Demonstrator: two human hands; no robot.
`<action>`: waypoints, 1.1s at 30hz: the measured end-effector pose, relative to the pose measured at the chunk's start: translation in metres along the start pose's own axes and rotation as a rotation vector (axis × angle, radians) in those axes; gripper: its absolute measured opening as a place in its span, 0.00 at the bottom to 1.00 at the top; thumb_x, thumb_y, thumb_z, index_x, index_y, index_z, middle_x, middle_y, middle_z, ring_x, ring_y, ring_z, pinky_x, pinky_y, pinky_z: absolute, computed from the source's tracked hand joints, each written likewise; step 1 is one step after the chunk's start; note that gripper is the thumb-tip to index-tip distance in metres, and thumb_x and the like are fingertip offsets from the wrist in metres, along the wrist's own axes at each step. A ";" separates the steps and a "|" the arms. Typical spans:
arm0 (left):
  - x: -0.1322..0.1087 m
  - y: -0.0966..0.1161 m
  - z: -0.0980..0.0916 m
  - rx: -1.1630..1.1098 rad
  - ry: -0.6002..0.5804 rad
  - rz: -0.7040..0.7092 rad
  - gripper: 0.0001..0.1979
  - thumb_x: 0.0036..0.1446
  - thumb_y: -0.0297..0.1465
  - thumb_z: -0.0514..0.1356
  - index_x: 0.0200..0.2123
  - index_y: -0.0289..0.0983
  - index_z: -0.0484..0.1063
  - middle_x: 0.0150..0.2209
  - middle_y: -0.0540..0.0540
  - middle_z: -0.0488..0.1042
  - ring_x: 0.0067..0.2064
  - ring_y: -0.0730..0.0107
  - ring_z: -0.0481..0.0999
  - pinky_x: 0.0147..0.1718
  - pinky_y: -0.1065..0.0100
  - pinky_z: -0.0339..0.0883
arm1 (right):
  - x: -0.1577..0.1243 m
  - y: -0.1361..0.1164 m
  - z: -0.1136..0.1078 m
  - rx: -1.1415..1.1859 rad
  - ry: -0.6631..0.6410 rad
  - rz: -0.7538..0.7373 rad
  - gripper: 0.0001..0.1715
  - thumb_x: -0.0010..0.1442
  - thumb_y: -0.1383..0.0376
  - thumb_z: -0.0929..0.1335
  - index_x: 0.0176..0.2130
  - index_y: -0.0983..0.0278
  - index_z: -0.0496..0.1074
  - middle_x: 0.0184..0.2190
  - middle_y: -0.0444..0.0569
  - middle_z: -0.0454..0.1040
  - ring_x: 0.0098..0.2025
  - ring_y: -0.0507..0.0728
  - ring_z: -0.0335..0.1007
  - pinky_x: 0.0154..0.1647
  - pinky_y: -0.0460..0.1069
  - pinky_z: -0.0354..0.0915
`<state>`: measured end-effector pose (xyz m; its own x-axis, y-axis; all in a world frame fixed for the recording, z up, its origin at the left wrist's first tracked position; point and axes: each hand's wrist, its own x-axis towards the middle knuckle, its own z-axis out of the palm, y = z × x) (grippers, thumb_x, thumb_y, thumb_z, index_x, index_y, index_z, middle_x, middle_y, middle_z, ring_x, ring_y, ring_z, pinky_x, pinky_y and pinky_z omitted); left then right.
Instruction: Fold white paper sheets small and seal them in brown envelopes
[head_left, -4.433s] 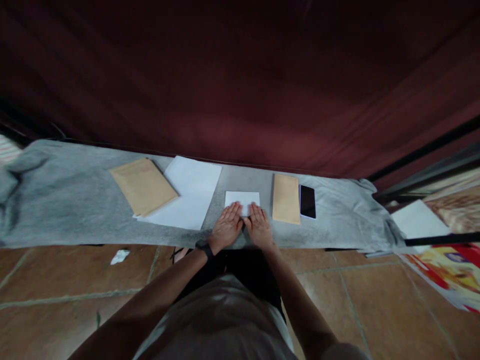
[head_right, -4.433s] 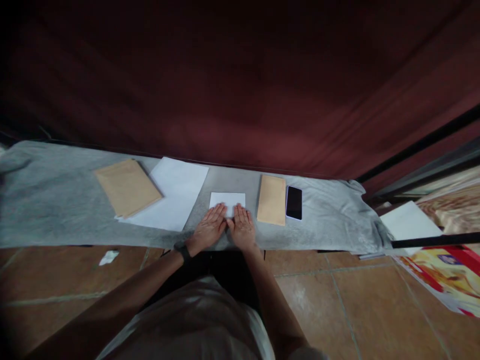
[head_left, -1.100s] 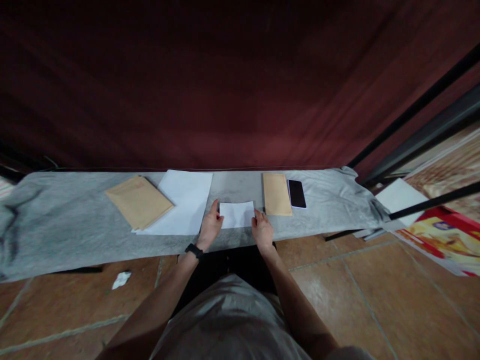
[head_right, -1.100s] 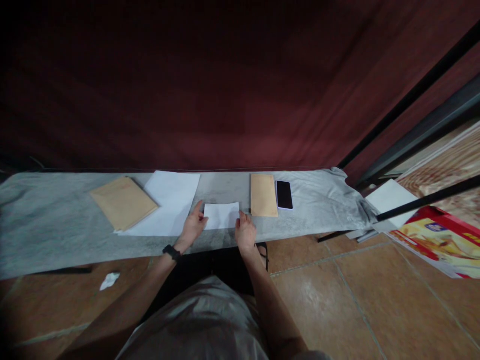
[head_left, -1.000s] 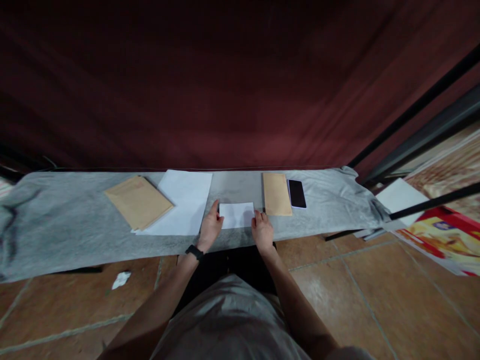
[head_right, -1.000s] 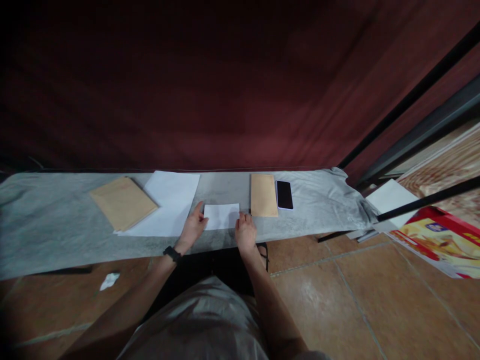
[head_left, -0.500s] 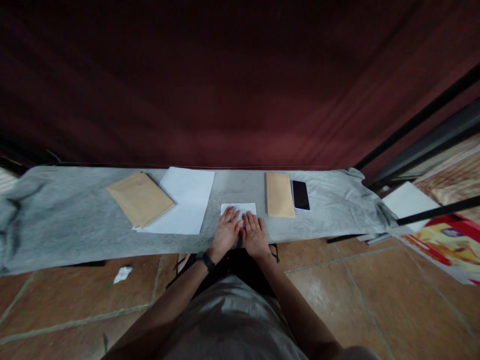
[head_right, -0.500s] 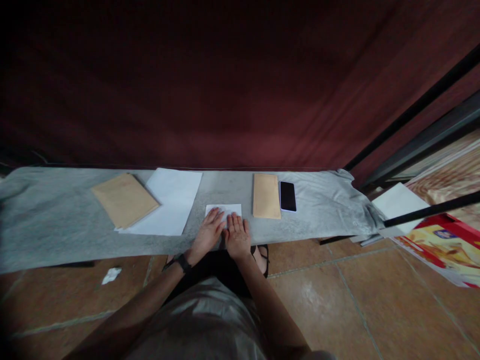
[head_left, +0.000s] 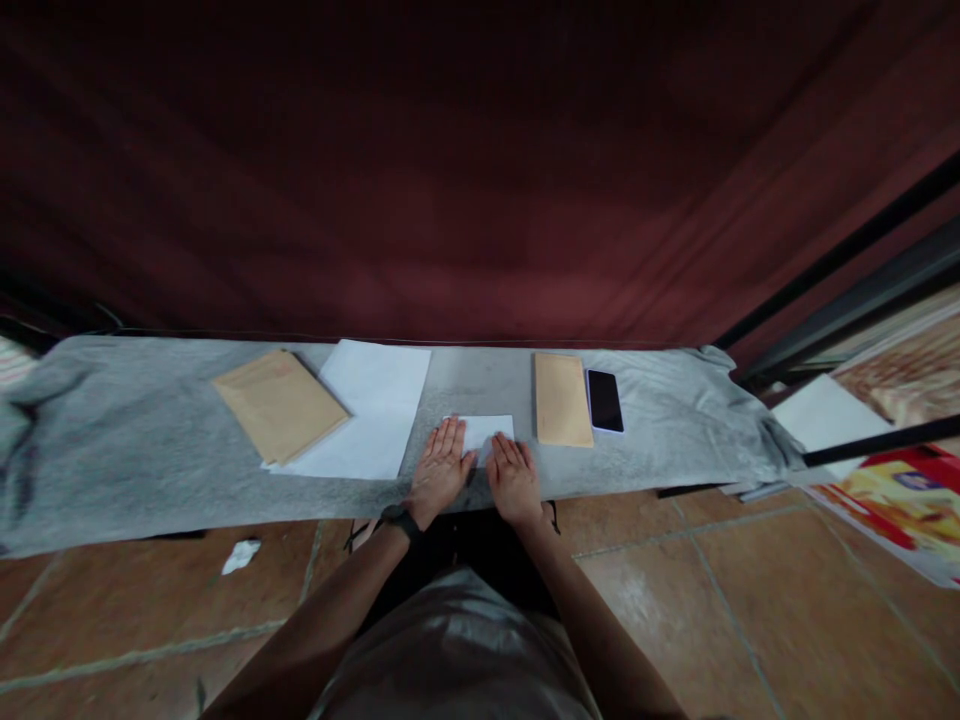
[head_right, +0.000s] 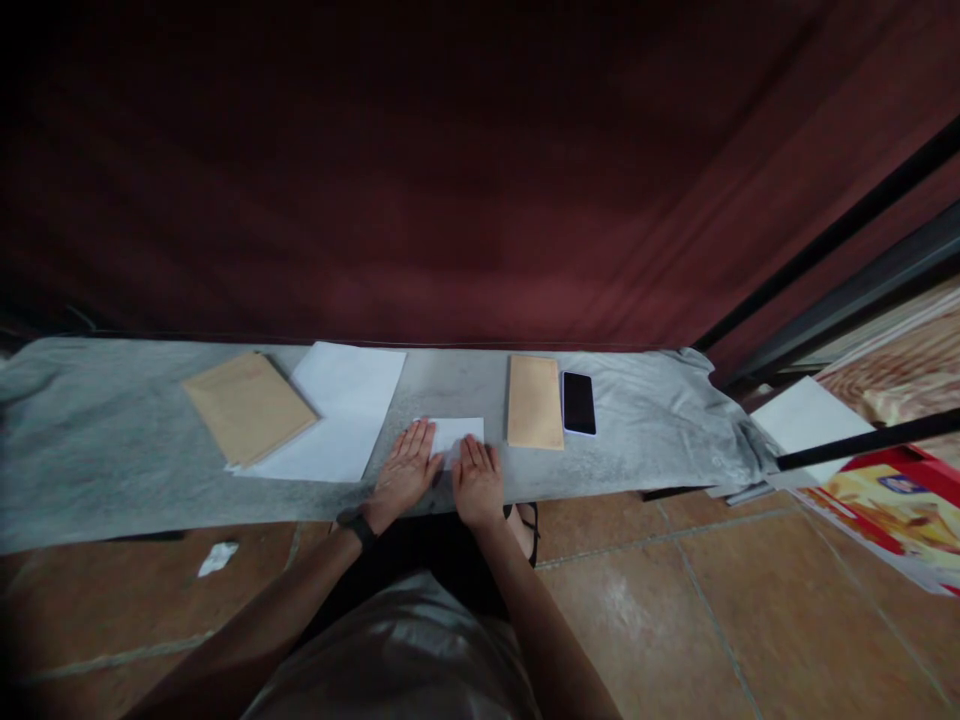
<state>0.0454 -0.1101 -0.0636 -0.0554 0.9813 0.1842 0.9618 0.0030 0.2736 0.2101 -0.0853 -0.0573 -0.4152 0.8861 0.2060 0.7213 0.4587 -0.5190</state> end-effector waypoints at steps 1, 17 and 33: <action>0.000 0.000 0.000 0.003 0.000 0.001 0.32 0.69 0.39 0.46 0.71 0.28 0.53 0.71 0.32 0.54 0.73 0.53 0.49 0.70 0.49 0.48 | 0.005 -0.002 -0.001 0.021 -0.013 -0.011 0.27 0.73 0.62 0.57 0.65 0.68 0.66 0.66 0.59 0.66 0.68 0.63 0.61 0.72 0.62 0.49; -0.001 0.003 0.001 0.021 -0.013 -0.006 0.31 0.69 0.39 0.47 0.70 0.30 0.55 0.72 0.34 0.53 0.74 0.53 0.49 0.70 0.50 0.45 | 0.018 0.033 -0.001 -0.079 0.030 -0.067 0.32 0.73 0.59 0.59 0.70 0.69 0.57 0.70 0.60 0.58 0.72 0.63 0.53 0.72 0.63 0.50; 0.020 0.054 0.006 -0.098 -0.152 0.323 0.27 0.71 0.34 0.42 0.69 0.34 0.58 0.71 0.41 0.58 0.73 0.63 0.52 0.71 0.53 0.43 | -0.045 0.044 -0.009 -0.066 -0.036 -0.200 0.29 0.70 0.65 0.61 0.68 0.67 0.61 0.67 0.58 0.64 0.71 0.63 0.55 0.73 0.64 0.49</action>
<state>0.0975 -0.0889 -0.0514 0.2944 0.9460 0.1356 0.8926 -0.3229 0.3145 0.2657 -0.1038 -0.0819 -0.5727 0.7743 0.2691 0.6564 0.6298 -0.4153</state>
